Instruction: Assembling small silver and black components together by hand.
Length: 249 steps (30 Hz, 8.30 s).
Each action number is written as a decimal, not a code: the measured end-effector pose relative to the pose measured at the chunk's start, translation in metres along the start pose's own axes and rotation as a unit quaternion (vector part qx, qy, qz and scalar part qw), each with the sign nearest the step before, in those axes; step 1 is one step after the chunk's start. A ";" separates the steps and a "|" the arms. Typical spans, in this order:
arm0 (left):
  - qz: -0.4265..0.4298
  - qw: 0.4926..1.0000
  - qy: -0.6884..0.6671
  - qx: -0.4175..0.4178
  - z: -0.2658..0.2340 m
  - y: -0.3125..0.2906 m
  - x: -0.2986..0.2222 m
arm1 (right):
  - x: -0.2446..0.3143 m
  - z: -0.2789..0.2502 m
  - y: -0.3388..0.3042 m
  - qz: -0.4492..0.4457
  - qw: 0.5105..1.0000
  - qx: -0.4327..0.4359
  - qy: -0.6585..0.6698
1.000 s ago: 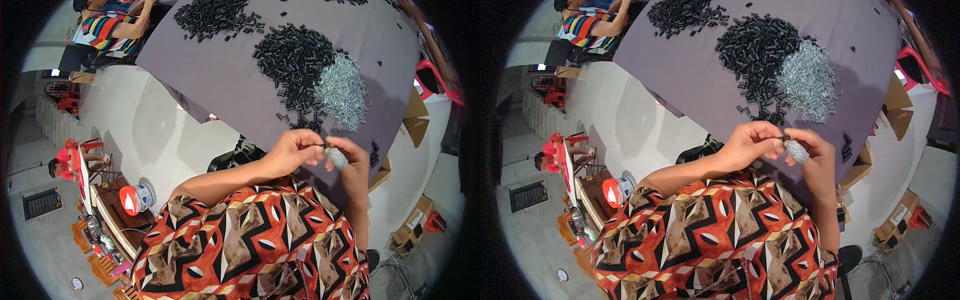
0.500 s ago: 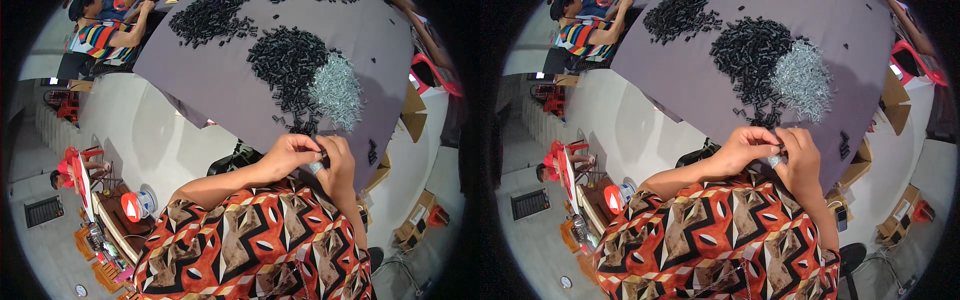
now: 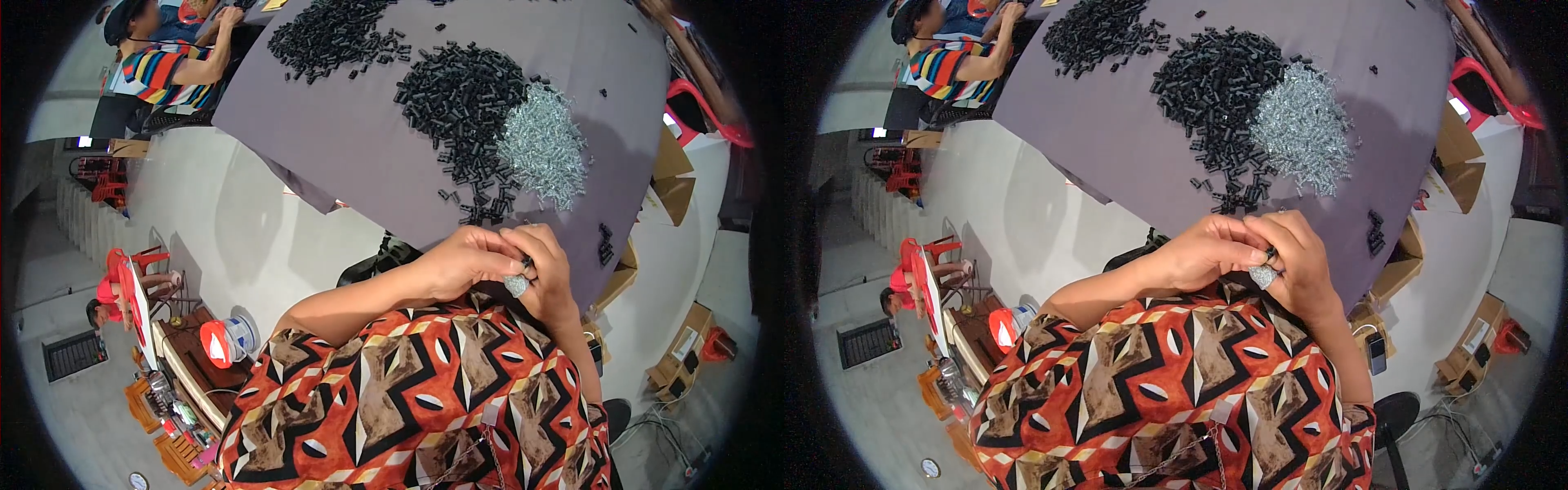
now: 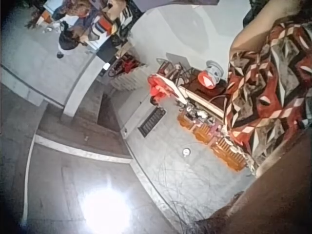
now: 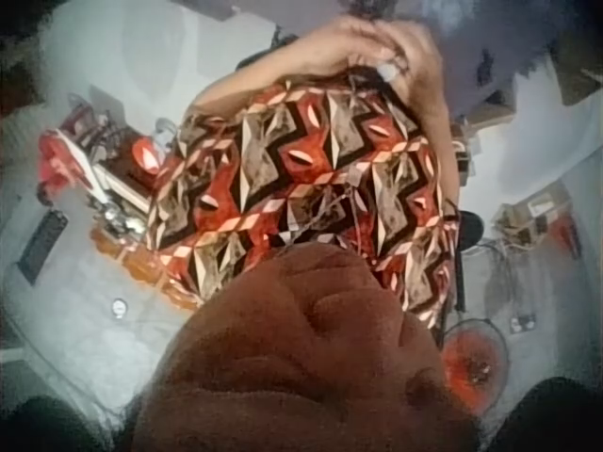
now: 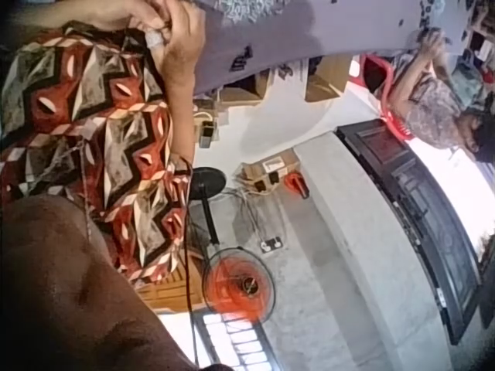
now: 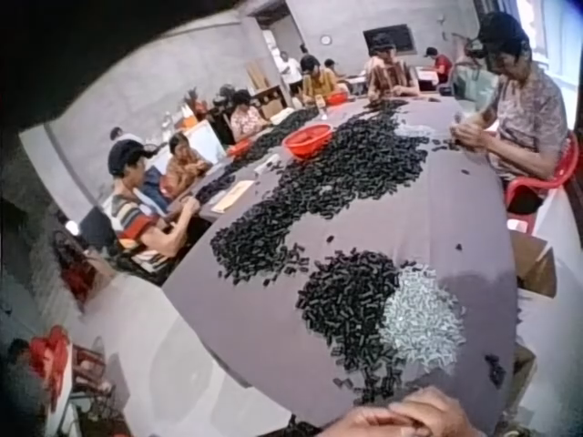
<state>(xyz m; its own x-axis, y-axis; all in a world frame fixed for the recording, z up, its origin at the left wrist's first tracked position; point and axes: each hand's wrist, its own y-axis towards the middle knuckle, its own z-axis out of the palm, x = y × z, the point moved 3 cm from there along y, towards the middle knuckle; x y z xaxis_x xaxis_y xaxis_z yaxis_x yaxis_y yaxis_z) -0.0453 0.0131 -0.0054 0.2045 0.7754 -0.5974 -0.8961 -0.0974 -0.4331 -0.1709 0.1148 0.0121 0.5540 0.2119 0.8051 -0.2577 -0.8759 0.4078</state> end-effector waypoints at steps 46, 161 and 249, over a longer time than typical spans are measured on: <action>0.016 0.994 0.095 0.041 0.002 -0.005 -0.006 | -0.014 -0.013 -0.007 0.089 0.972 -0.006 0.218; 0.225 0.883 0.395 -0.118 -0.013 0.018 -0.056 | -0.033 -0.013 -0.014 0.218 0.955 -0.087 0.184; 0.108 0.958 0.242 -0.113 -0.031 -0.041 -0.022 | 0.002 0.007 0.017 0.177 0.979 0.082 0.061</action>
<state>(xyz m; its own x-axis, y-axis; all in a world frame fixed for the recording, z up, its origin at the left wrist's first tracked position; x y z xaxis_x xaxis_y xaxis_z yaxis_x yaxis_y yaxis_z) -0.0014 -0.0191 0.0045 0.2310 0.3470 -0.9090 -0.8410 -0.3986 -0.3658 -0.1688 0.0979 0.0177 0.3517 -0.0759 0.9330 -0.2812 -0.9592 0.0279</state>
